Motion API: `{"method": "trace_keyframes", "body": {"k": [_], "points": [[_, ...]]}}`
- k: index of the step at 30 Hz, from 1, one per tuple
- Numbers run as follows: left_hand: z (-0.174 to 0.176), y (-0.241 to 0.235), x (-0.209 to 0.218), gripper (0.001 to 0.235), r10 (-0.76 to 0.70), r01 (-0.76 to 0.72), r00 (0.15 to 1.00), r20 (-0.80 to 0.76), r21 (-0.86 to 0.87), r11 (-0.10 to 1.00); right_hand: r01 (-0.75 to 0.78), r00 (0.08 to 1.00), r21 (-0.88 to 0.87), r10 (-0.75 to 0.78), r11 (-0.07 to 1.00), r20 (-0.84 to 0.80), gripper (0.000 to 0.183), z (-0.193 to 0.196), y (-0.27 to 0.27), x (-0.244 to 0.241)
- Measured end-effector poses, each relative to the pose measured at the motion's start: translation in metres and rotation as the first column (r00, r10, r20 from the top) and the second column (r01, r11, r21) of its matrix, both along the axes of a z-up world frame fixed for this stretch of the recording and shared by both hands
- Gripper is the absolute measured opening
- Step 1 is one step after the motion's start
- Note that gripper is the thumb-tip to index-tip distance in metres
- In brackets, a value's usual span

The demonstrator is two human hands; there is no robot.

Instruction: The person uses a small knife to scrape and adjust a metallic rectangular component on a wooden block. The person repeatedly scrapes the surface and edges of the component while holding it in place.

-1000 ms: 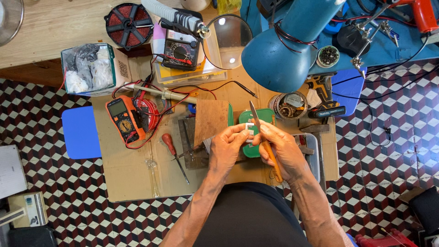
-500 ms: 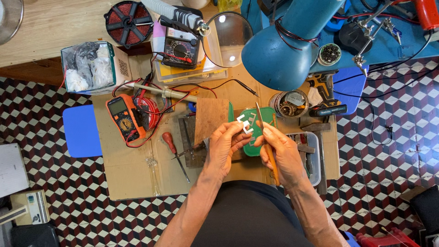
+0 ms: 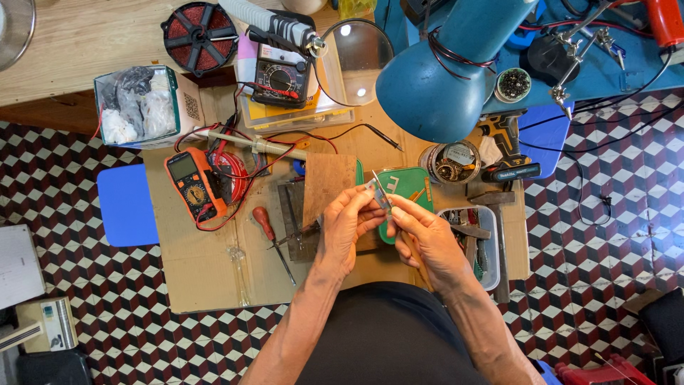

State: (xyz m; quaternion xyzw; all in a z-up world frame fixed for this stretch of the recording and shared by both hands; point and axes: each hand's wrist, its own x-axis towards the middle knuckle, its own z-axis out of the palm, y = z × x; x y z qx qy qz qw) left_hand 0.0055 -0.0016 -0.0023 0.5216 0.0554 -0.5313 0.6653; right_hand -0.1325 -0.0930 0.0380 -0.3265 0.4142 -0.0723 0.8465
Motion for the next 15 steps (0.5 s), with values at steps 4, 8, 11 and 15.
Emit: {"method": "trace_keyframes", "body": {"k": [4,8,11,15], "points": [[0.0033,-0.0012,0.0045,0.034,-0.040,0.037,0.996,0.077,0.049,0.998,-0.001,1.000,0.026,0.001,1.000,0.005,0.048,-0.0036,-0.0037,-0.0018],[0.0010,-0.0021,0.0026,0.034,-0.050,0.046,0.987,0.155,0.035,0.998,0.009,1.000,0.009,-0.009,1.000,0.017,0.038,-0.0087,-0.0050,-0.0041],[-0.0016,-0.0028,-0.0026,0.032,-0.052,0.039,0.978,0.201,0.066,0.997,0.029,0.999,0.001,-0.029,1.000,0.045,0.036,-0.0094,-0.0030,-0.0047],[-0.0027,-0.0019,-0.0041,0.032,-0.047,0.032,0.980,0.195,0.081,0.996,0.144,0.989,-0.001,-0.144,0.990,0.025,0.042,-0.0030,-0.0007,-0.0013]]}}
